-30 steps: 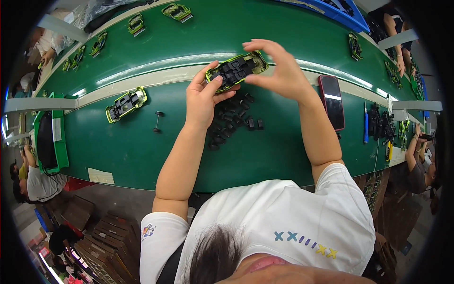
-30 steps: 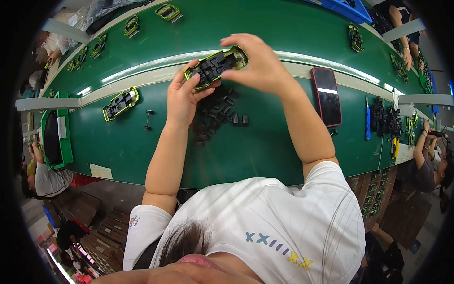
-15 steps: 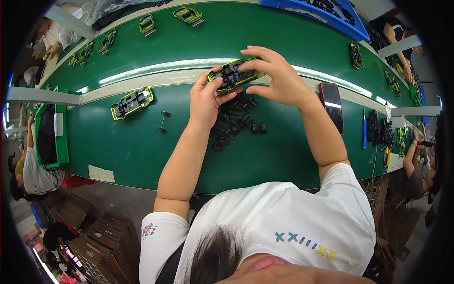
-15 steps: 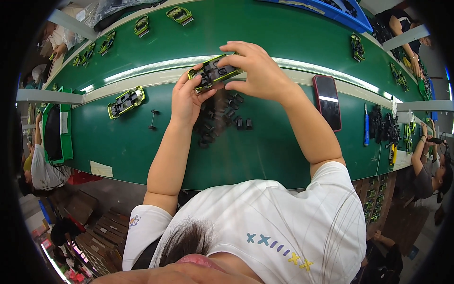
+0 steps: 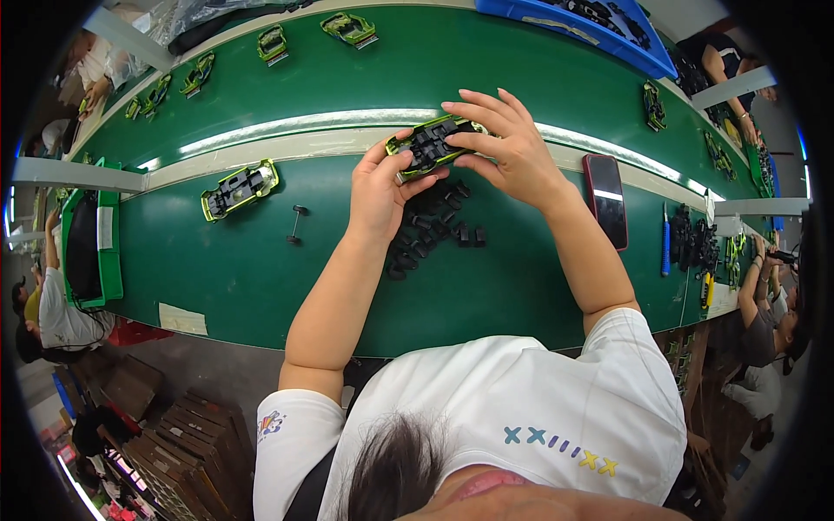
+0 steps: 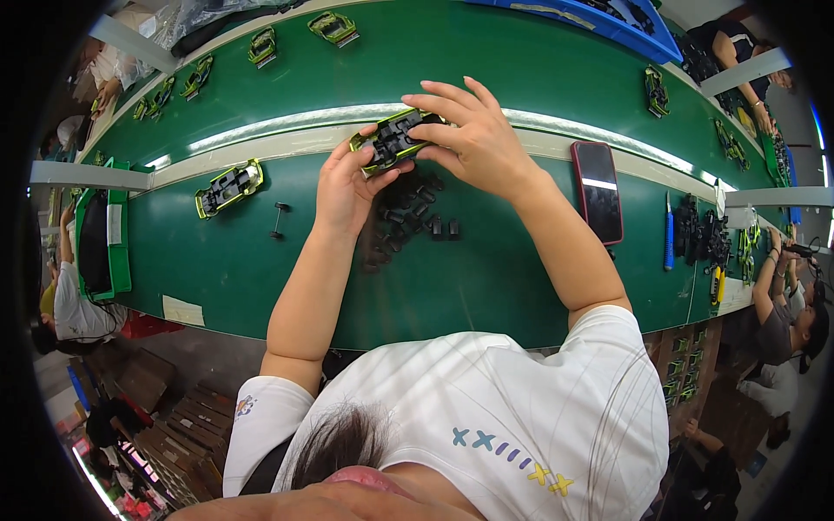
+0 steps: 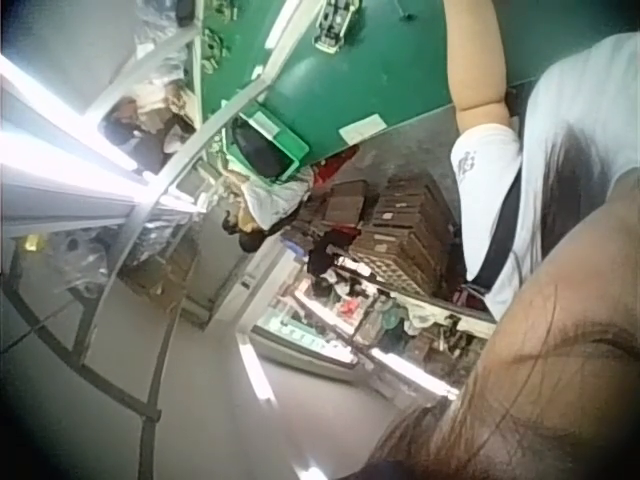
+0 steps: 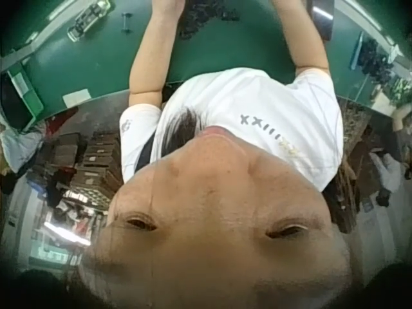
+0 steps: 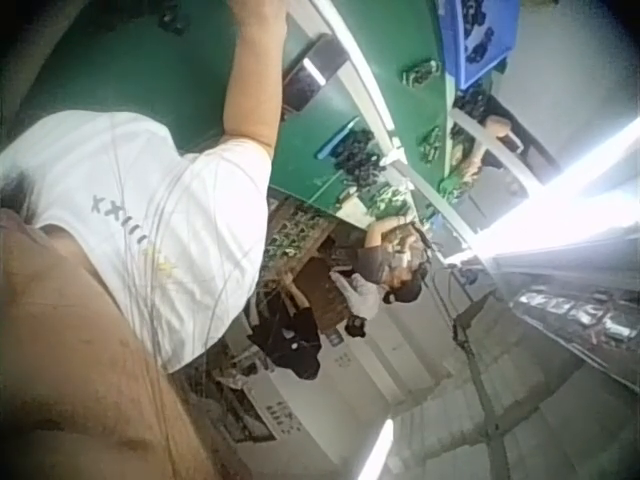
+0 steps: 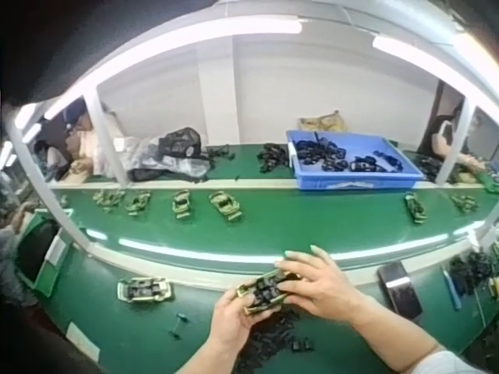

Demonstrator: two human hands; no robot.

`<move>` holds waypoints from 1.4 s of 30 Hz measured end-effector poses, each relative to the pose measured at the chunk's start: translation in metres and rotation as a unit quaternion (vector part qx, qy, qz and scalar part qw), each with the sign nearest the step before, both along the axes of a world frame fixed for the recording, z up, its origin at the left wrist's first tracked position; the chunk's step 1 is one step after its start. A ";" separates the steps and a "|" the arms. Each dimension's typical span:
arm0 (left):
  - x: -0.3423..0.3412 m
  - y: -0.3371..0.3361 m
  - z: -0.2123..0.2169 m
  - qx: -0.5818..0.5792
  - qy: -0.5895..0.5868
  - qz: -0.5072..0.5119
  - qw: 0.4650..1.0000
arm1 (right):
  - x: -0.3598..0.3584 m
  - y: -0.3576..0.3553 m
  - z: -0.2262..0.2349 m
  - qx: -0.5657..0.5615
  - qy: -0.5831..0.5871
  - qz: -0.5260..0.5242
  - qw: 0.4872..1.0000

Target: The person assembles toy cars by inserting interior pieces into the car bodies by hand and placing the assembled cars onto the conveyor belt.

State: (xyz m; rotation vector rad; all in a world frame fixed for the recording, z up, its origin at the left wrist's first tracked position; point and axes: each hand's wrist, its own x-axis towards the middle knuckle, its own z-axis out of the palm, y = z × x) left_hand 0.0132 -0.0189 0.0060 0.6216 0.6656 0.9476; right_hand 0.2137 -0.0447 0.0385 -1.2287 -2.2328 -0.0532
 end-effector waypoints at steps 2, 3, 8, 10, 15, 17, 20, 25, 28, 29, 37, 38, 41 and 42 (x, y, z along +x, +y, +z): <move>0.001 0.000 -0.002 0.007 0.002 0.003 1.000 | 0.000 -0.001 0.000 0.002 -0.004 -0.005 1.000; 0.002 0.000 -0.003 0.007 0.003 0.002 1.000 | -0.001 -0.001 -0.001 -0.002 -0.013 -0.014 1.000; -0.002 0.003 -0.001 0.010 -0.016 0.031 0.999 | -0.008 0.006 -0.003 0.016 0.162 -0.036 0.986; 0.001 0.002 -0.001 0.025 -0.013 0.044 0.999 | -0.009 0.007 0.002 -0.177 0.384 -0.230 0.876; 0.014 -0.005 -0.009 0.078 0.016 0.057 0.995 | -0.027 0.031 -0.006 -0.271 0.177 -0.278 0.904; 0.020 -0.009 -0.018 0.171 0.058 0.082 0.980 | -0.044 0.038 0.012 -0.304 0.158 -0.306 0.888; 0.019 -0.011 -0.018 0.199 0.075 0.047 0.976 | -0.043 0.050 0.010 -0.340 0.139 -0.313 0.876; 0.020 -0.017 -0.006 0.142 0.060 0.023 0.988 | 0.031 0.088 0.002 -0.287 0.065 -0.344 0.892; 0.007 -0.006 -0.004 0.145 0.101 0.055 0.983 | 0.106 0.120 0.012 -0.307 -0.022 -0.447 0.840; 0.006 -0.003 -0.003 0.145 0.121 0.073 0.979 | 0.134 0.128 0.008 -0.296 -0.046 -0.486 0.821; -0.006 0.016 -0.023 0.128 0.131 0.090 0.979 | 0.230 0.136 -0.013 -0.336 -0.045 -0.560 0.756; -0.008 0.018 -0.022 0.118 0.129 0.102 0.979 | 0.233 0.139 -0.015 -0.334 -0.055 -0.564 0.753; -0.020 0.025 -0.020 0.099 0.139 0.118 0.978 | 0.188 0.139 0.011 -0.324 -0.139 -0.562 0.749; -0.020 0.027 -0.018 0.094 0.136 0.123 0.979 | 0.164 0.137 0.028 -0.311 -0.203 -0.566 0.736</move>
